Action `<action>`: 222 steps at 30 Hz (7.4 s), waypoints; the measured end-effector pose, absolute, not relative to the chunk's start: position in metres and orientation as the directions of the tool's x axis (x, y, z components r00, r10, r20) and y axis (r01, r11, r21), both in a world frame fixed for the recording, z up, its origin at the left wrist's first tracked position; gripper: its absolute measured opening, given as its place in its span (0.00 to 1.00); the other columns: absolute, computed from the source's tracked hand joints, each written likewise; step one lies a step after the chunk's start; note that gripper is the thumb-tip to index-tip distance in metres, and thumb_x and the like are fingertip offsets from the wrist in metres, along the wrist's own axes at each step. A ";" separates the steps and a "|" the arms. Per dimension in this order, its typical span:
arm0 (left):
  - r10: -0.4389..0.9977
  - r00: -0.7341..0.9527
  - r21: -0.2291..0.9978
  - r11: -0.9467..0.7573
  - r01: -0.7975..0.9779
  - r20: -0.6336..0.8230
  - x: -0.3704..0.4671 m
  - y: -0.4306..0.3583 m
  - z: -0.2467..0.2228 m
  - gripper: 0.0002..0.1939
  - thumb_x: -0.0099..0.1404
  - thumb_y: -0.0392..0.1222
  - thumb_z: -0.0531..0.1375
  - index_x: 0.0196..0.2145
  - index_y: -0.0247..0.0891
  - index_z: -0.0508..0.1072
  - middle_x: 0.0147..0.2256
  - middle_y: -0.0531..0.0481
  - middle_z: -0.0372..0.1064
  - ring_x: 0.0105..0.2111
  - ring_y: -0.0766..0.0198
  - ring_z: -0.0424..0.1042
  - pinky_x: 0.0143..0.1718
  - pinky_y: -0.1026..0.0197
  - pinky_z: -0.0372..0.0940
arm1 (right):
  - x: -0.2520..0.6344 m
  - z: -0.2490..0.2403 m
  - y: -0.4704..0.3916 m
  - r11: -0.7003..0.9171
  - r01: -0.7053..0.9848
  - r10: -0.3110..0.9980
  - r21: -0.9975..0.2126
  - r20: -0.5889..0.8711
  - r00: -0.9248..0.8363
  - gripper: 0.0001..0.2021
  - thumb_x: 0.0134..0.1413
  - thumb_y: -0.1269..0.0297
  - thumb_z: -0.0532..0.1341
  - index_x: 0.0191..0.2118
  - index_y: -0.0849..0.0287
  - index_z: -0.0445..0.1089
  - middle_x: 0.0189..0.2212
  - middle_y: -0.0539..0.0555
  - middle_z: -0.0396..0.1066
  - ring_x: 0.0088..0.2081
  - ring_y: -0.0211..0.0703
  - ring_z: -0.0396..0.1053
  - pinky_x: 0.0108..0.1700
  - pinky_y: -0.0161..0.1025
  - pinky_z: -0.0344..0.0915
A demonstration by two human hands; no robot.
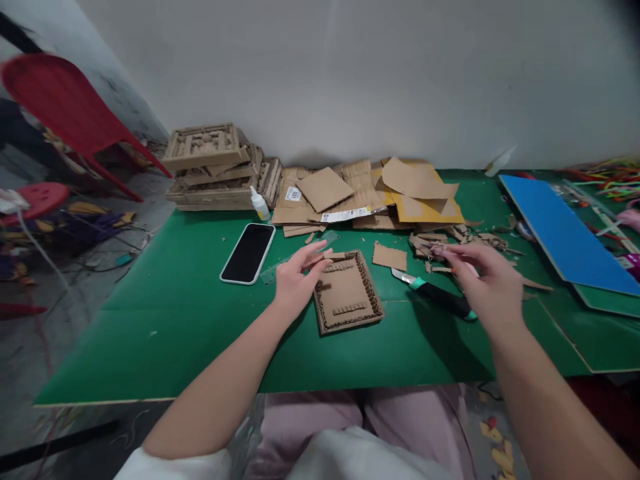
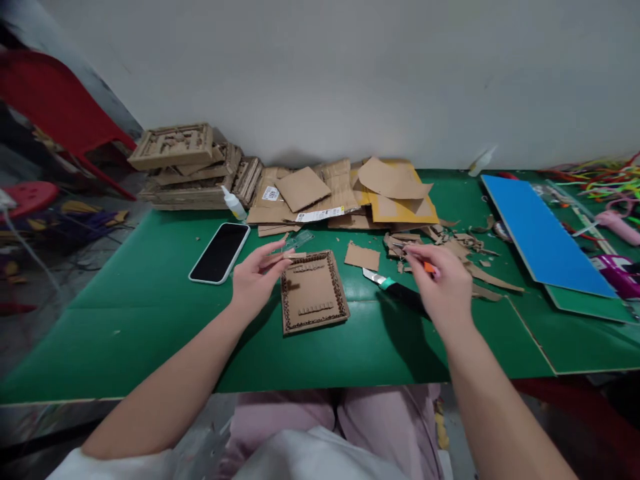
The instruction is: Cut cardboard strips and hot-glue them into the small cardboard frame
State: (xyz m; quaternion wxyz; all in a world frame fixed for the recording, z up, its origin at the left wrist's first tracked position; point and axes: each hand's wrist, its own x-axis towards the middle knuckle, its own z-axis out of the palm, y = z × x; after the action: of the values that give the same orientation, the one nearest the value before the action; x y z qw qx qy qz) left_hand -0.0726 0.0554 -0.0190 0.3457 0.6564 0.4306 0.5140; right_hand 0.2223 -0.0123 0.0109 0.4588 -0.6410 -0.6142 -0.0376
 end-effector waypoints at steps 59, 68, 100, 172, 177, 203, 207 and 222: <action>0.991 0.096 0.995 -0.085 -0.043 0.089 -0.067 0.053 -0.012 0.12 0.51 0.41 0.66 0.32 0.37 0.69 0.27 0.53 0.73 0.25 0.66 0.74 0.30 0.65 0.72 | 0.110 -0.014 0.043 0.667 0.744 0.442 -0.043 0.826 -0.350 0.06 0.51 0.72 0.61 0.36 0.57 0.66 0.28 0.53 0.71 0.33 0.40 0.68 0.37 0.40 0.67; 0.986 0.089 0.990 -0.144 -0.011 0.144 -0.067 0.051 -0.012 0.07 0.53 0.40 0.64 0.28 0.37 0.70 0.26 0.52 0.73 0.27 0.65 0.74 0.29 0.65 0.72 | 0.109 -0.017 0.041 0.682 0.723 0.401 -0.108 0.882 -0.248 0.08 0.48 0.74 0.63 0.36 0.55 0.69 0.28 0.52 0.72 0.33 0.40 0.70 0.37 0.39 0.68; 0.932 0.106 0.925 -0.359 0.127 0.347 -0.071 0.049 -0.020 0.03 0.57 0.33 0.60 0.29 0.38 0.73 0.26 0.55 0.74 0.27 0.70 0.75 0.30 0.70 0.70 | 0.096 -0.016 0.034 0.633 0.640 0.578 -0.435 0.816 -0.017 0.10 0.49 0.76 0.62 0.36 0.54 0.69 0.30 0.50 0.75 0.33 0.39 0.73 0.36 0.37 0.71; 0.834 0.500 0.433 -0.550 0.715 0.233 -0.071 0.072 -0.046 0.16 0.66 0.42 0.51 0.47 0.37 0.72 0.56 0.36 0.57 0.57 0.47 0.56 0.56 0.43 0.54 | 0.113 -0.001 0.095 -0.121 0.751 0.977 -0.649 -0.210 -0.024 0.05 0.44 0.73 0.64 0.21 0.62 0.70 0.18 0.52 0.71 0.13 0.33 0.65 0.15 0.29 0.63; 0.831 0.507 0.430 -0.553 0.714 0.227 -0.070 0.072 -0.047 0.16 0.66 0.42 0.52 0.48 0.37 0.72 0.56 0.36 0.56 0.58 0.46 0.56 0.56 0.42 0.54 | 0.110 -0.002 0.090 -0.024 0.839 0.996 -0.544 -0.085 -0.027 0.05 0.44 0.73 0.62 0.22 0.59 0.71 0.18 0.50 0.71 0.14 0.32 0.63 0.19 0.32 0.60; 0.820 0.522 0.389 -0.571 0.723 0.235 -0.069 0.071 -0.045 0.16 0.65 0.45 0.52 0.45 0.34 0.72 0.54 0.35 0.59 0.57 0.47 0.56 0.57 0.43 0.54 | 0.119 -0.045 0.047 0.268 0.868 0.911 -0.417 0.402 -0.088 0.11 0.53 0.73 0.53 0.38 0.60 0.72 0.35 0.58 0.70 0.39 0.46 0.68 0.41 0.43 0.66; 0.820 0.521 0.399 -0.572 0.717 0.238 -0.069 0.071 -0.045 0.16 0.65 0.45 0.52 0.45 0.35 0.72 0.55 0.36 0.59 0.58 0.48 0.56 0.57 0.43 0.54 | 0.118 -0.044 0.046 0.248 0.854 0.922 -0.457 0.383 -0.063 0.10 0.53 0.73 0.54 0.37 0.61 0.71 0.36 0.58 0.70 0.39 0.46 0.69 0.41 0.42 0.66; 0.821 0.535 0.370 -0.568 0.735 0.197 -0.067 0.070 -0.042 0.17 0.66 0.46 0.52 0.47 0.35 0.70 0.56 0.36 0.57 0.59 0.48 0.54 0.58 0.45 0.52 | 0.114 -0.052 0.046 0.302 0.909 0.911 -0.288 0.367 -0.186 0.14 0.55 0.70 0.52 0.42 0.62 0.73 0.43 0.63 0.66 0.42 0.49 0.65 0.47 0.46 0.64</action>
State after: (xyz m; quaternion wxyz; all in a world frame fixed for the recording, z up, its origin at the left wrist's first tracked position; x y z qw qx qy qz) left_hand -0.0675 0.0701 -0.0424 0.1221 0.8676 0.4485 0.1766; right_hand 0.1141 0.0462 -0.0518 0.2404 -0.5908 -0.7702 0.0025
